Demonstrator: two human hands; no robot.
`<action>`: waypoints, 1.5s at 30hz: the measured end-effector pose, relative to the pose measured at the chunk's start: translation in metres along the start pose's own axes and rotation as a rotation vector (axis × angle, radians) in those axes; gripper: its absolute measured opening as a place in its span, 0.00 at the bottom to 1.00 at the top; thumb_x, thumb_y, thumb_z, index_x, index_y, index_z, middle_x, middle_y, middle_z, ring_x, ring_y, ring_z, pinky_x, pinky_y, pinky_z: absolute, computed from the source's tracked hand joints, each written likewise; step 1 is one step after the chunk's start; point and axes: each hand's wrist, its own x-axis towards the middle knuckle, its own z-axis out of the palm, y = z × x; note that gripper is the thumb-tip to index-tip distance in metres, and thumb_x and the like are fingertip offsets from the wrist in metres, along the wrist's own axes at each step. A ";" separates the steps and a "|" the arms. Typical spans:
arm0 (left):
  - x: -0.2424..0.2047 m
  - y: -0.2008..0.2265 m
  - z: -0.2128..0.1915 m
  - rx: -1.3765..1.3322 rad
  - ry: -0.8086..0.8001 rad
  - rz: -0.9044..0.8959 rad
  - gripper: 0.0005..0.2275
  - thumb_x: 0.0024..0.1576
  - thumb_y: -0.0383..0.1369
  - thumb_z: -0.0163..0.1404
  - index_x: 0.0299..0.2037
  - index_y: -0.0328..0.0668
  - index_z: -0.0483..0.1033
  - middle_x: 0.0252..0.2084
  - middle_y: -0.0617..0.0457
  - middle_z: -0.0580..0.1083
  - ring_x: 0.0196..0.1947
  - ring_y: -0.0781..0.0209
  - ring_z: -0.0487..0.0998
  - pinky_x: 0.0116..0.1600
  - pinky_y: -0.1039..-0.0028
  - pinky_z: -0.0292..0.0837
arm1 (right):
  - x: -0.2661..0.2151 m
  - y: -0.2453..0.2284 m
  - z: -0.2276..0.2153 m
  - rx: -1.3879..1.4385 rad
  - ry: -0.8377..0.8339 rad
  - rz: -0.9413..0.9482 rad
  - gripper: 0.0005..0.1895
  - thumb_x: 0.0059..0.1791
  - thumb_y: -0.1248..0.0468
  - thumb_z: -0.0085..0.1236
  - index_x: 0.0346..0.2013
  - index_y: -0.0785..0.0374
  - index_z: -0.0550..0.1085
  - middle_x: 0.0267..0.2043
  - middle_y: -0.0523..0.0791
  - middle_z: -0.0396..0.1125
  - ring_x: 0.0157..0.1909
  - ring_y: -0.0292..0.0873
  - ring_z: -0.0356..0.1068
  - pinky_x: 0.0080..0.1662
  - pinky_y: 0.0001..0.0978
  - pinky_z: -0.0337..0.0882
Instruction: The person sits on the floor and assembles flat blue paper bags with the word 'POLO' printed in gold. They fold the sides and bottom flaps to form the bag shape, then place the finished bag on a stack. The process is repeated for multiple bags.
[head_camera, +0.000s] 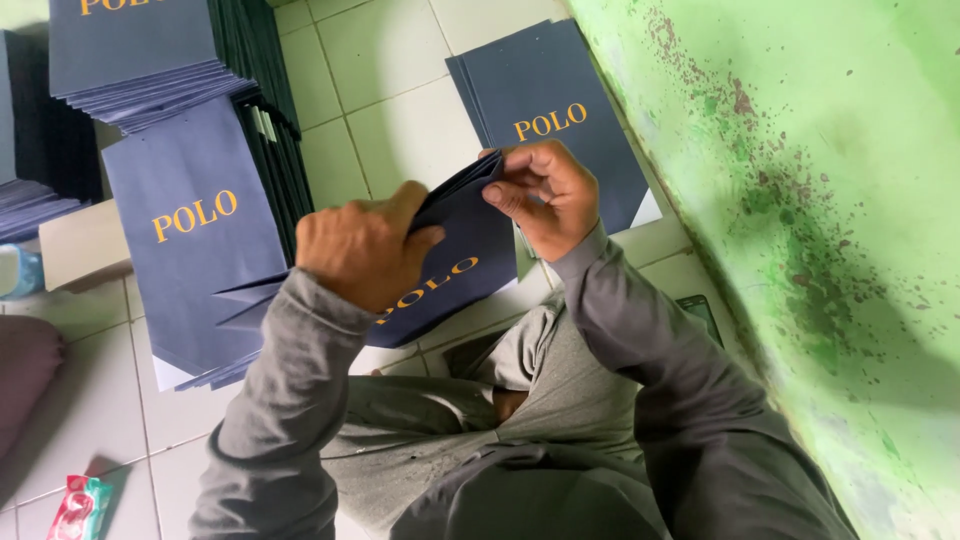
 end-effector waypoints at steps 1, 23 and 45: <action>0.004 0.004 -0.001 0.003 0.000 -0.003 0.14 0.60 0.54 0.47 0.45 0.60 0.71 0.21 0.56 0.76 0.25 0.44 0.83 0.36 0.55 0.77 | -0.001 -0.002 0.003 0.004 -0.002 -0.001 0.18 0.47 0.73 0.71 0.46 0.72 0.71 0.45 0.59 0.75 0.44 0.52 0.79 0.45 0.41 0.81; 0.018 0.020 -0.002 -0.105 0.032 0.019 0.12 0.65 0.50 0.47 0.39 0.56 0.72 0.19 0.55 0.76 0.25 0.46 0.83 0.37 0.57 0.77 | -0.005 -0.004 0.010 -0.133 0.111 -0.203 0.20 0.49 0.69 0.68 0.52 0.73 0.72 0.39 0.53 0.74 0.39 0.47 0.78 0.40 0.37 0.81; -0.067 0.001 -0.040 -0.480 0.435 0.368 0.05 0.62 0.36 0.53 0.35 0.50 0.78 0.23 0.57 0.76 0.22 0.55 0.79 0.30 0.69 0.75 | -0.036 -0.113 0.066 -0.185 0.109 -0.590 0.13 0.45 0.69 0.70 0.36 0.78 0.77 0.28 0.56 0.73 0.26 0.53 0.74 0.35 0.43 0.80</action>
